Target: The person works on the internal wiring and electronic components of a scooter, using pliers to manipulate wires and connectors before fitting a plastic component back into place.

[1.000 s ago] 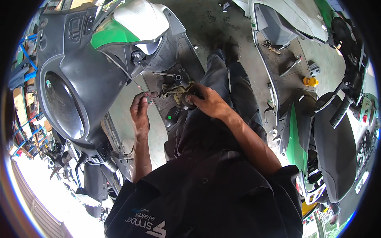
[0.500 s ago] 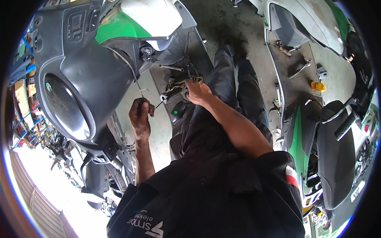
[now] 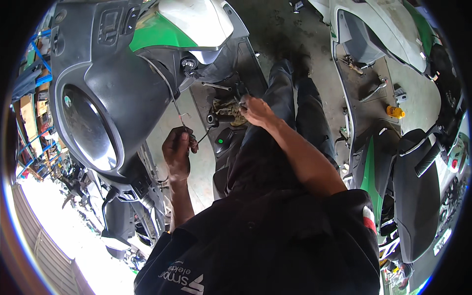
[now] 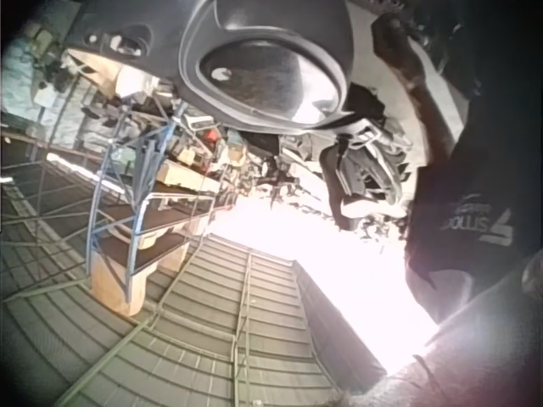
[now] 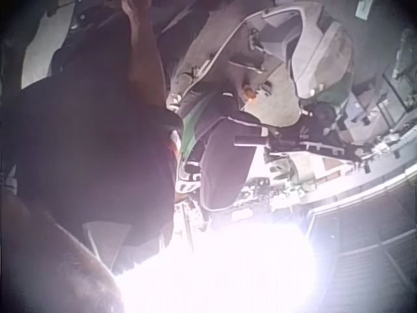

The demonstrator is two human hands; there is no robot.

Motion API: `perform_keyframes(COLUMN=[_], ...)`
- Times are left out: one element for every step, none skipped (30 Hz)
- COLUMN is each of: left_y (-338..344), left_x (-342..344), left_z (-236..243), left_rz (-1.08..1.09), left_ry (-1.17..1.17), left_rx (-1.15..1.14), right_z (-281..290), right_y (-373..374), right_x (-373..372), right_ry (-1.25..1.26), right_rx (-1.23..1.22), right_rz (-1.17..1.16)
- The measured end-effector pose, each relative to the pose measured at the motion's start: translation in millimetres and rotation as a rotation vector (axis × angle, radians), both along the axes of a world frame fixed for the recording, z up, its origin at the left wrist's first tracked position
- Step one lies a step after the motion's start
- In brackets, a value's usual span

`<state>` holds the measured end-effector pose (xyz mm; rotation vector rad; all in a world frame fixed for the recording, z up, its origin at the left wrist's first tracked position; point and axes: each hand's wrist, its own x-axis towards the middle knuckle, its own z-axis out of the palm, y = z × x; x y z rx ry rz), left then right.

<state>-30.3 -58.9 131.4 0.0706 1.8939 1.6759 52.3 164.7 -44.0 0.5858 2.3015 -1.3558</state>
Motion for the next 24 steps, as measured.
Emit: perform_keyframes(left_y=[0.3,0.7,2.0,6.3,8.8,10.3,11.9,12.1,13.2,14.2,14.2,14.8,17.2,21.2,24.5,26.2,27.6,28.5,28.5,28.2,27.9,29.7,32.4,34.7], left_x=[1.4,3.2,5.2,6.6,9.6,12.2,14.9,17.5,18.5,19.4,20.0,20.2,20.2,20.3,20.3,19.8,19.3,18.9,19.1,19.3,19.6,19.6,19.7,19.7], left_z=[0.3,0.2,0.8,1.3,2.4,2.1,1.4,0.3,-0.8,-2.5,-4.4,-5.0,-3.2,-0.8,1.2,3.3,5.2,6.4,6.4,6.1,6.1,8.1,11.5,14.3], left_rz=[-0.005,-0.011,-0.018,-0.014,-0.003,0.007,0.013,0.02,0.022,0.022,0.028,0.034,0.021,0.003,-0.014,-0.02,-0.026,-0.031,-0.027,-0.022,-0.016,-0.024,-0.032,-0.039], left_ry=[0.014,0.028,0.043,0.039,0.032,0.026,0.024,0.023,0.024,0.037,0.054,0.071,0.101,0.129,0.157,0.155,0.152,0.15,0.137,0.124,0.111,0.112,0.112,0.112], left_rx=[-0.004,-0.009,-0.014,0.004,0.022,0.04,0.04,0.036,0.033,0.011,-0.012,-0.035,-0.065,-0.095,-0.124,-0.121,-0.118,-0.115,-0.086,-0.057,-0.027,-0.024,-0.021,-0.018], right_z=[2.0,4.4,6.6,12.4,23.8,35.6,58.9,88.5,110.7,122.5,134.9,149.8,168.3,177.4,177.3,176.3,176.0,175.4,176.6,178.1,179.7,182.2,185.1,187.2], right_y=[4.2,7.7,9.5,10.4,7.9,5.4,5.9,5.5,3.5,-1.9,-7.5,-10.6,-11.9,-12.1,-12.7,-14.0,-14.3,-9.3,-7.8,-6.6,-5.1,-1.2,3.6,7.5], right_x=[2.3,5.1,6.9,6.8,4.7,3.1,-0.5,-6.1,-7.7,-2.2,1.4,2.7,2.4,3.0,4.0,5.2,6.4,5.6,7.2,8.7,10.1,12.2,14.5,16.2], right_ry=[0.012,0.025,0.038,0.084,0.129,0.173,0.144,0.115,0.089,0.146,0.206,0.262,0.317,0.371,0.435,0.498,0.559,0.479,0.471,0.463,0.455,0.471,0.488,0.505], right_rx=[-0.014,-0.028,-0.043,-0.089,-0.137,-0.184,-0.265,-0.351,-0.434,-0.503,-0.573,-0.57,-0.565,-0.558,-0.486,-0.416,-0.344,-0.315,-0.319,-0.324,-0.328,-0.323,-0.318,-0.313], right_rz=[-0.047,-0.095,-0.143,-0.172,-0.194,-0.216,-0.2,-0.183,-0.171,-0.19,-0.202,-0.169,-0.138,-0.112,-0.084,-0.057,-0.03,0.052,0.061,0.07,0.079,0.057,0.035,0.013])
